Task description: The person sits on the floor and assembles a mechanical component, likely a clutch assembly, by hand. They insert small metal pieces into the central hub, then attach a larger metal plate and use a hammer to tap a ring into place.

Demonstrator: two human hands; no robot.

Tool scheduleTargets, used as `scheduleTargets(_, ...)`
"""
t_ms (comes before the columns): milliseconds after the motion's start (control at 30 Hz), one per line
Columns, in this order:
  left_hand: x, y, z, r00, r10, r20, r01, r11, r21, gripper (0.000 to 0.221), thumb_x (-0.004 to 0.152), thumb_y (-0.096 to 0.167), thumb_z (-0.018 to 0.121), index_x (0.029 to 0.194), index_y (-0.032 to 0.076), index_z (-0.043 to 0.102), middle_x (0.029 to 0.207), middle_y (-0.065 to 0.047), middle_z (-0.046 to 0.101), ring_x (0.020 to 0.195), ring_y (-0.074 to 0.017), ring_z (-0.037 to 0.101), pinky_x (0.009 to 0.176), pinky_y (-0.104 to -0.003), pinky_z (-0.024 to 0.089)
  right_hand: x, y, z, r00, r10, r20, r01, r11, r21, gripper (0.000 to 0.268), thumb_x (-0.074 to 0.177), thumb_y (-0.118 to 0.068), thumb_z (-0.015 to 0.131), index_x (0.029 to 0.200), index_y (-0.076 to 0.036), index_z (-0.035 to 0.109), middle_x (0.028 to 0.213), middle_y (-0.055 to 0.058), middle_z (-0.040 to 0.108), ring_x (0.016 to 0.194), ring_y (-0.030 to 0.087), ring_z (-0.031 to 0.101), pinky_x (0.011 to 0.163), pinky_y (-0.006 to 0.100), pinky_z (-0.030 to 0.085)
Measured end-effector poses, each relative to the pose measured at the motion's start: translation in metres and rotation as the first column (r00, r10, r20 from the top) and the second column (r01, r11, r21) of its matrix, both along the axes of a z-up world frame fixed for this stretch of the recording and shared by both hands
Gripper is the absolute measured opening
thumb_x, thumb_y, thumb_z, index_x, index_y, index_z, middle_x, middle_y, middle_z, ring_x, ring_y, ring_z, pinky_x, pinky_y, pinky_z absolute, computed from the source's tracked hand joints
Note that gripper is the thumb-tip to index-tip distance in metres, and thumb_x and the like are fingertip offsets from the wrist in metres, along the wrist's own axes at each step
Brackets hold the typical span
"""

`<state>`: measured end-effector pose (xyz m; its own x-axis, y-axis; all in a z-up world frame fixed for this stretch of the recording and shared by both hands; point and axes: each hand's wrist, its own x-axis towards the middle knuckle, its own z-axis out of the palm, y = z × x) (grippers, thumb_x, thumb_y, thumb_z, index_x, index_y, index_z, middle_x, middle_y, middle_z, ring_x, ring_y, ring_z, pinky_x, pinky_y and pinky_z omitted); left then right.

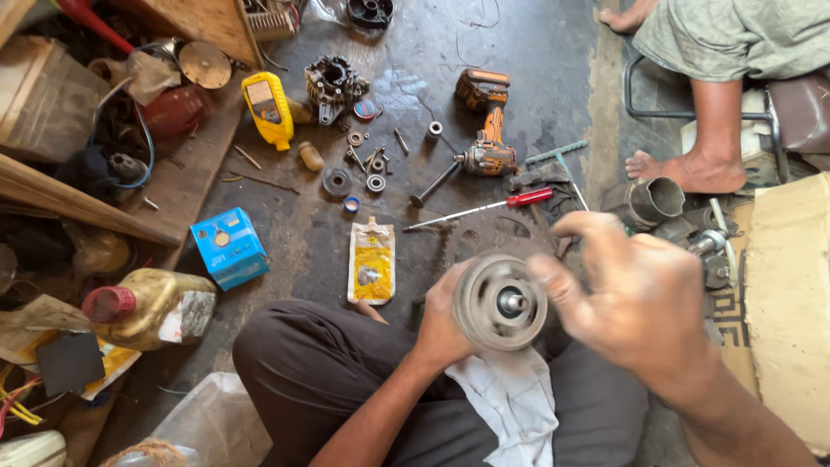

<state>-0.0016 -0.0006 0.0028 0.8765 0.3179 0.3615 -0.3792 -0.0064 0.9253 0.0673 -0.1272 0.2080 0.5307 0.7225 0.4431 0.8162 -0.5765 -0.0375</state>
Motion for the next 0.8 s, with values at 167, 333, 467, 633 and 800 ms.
scheduleTargets(167, -0.001, 0.004, 0.008, 0.998, -0.009, 0.070, 0.009, 1.000, 0.011, 0.076, 0.071, 0.021, 0.094, 0.136, 0.000, 0.061, 0.131, -0.013, 0.070, 0.121, -0.0209, 0.069, 0.110, -0.036, 0.053, 0.000, -0.007, 0.008, 0.953, -0.158, -0.257, 0.184, 0.979, 0.082, 0.027, 0.088, -0.023, 0.082, 0.102, -0.005, 0.069, 0.051, 0.005, 0.044, 0.042, 0.017, 0.043, 0.046, 0.035, 0.038)
scheduleTargets(333, 0.005, 0.001, -0.003, 0.995, 0.096, 0.028, -0.098, 0.991, 0.087, 0.081, 0.064, 0.028, 0.097, 0.132, 0.001, 0.060, 0.125, -0.013, 0.070, 0.115, -0.0207, 0.069, 0.102, -0.035, 0.056, 0.003, -0.013, 0.009, 0.942, -0.029, -0.335, 0.034, 0.999, 0.010, 0.041, 0.076, -0.027, 0.084, 0.108, -0.005, 0.069, 0.074, 0.008, 0.064, 0.058, 0.020, 0.059, 0.058, 0.035, 0.050)
scheduleTargets(467, 0.006, 0.003, -0.012, 0.998, 0.051, -0.024, -0.050, 0.997, 0.059, 0.071, 0.076, 0.031, 0.090, 0.135, 0.004, 0.061, 0.126, -0.010, 0.072, 0.118, -0.0196, 0.072, 0.104, -0.034, 0.057, 0.002, -0.009, 0.005, 0.947, 0.222, -0.233, -0.250, 0.964, -0.094, 0.080, 0.068, -0.044, 0.087, 0.131, -0.003, 0.059, 0.125, 0.020, 0.062, 0.114, 0.038, 0.061, 0.094, 0.044, 0.050)
scheduleTargets(633, 0.004, 0.003, -0.010, 0.991, 0.136, -0.016, -0.128, 0.962, 0.241, 0.069, 0.064, 0.030, 0.095, 0.121, 0.005, 0.065, 0.115, -0.010, 0.071, 0.108, -0.0213, 0.069, 0.096, -0.036, 0.054, 0.005, 0.005, -0.015, 0.883, 0.229, -0.409, -0.356, 0.895, -0.268, 0.096, 0.063, -0.029, 0.086, 0.147, -0.006, 0.046, 0.149, 0.018, 0.047, 0.128, 0.039, 0.048, 0.104, 0.051, 0.040)
scheduleTargets(800, 0.004, 0.006, -0.002, 0.994, 0.046, -0.103, -0.033, 0.992, 0.123, 0.068, 0.067, 0.028, 0.094, 0.123, 0.006, 0.064, 0.118, -0.007, 0.071, 0.110, -0.0178, 0.070, 0.101, -0.031, 0.055, 0.020, 0.008, -0.015, 0.841, 0.352, -0.411, -0.495, 0.808, -0.320, 0.082, 0.059, -0.007, 0.079, 0.135, -0.008, 0.050, 0.149, 0.016, 0.046, 0.134, 0.039, 0.044, 0.100, 0.051, 0.041)
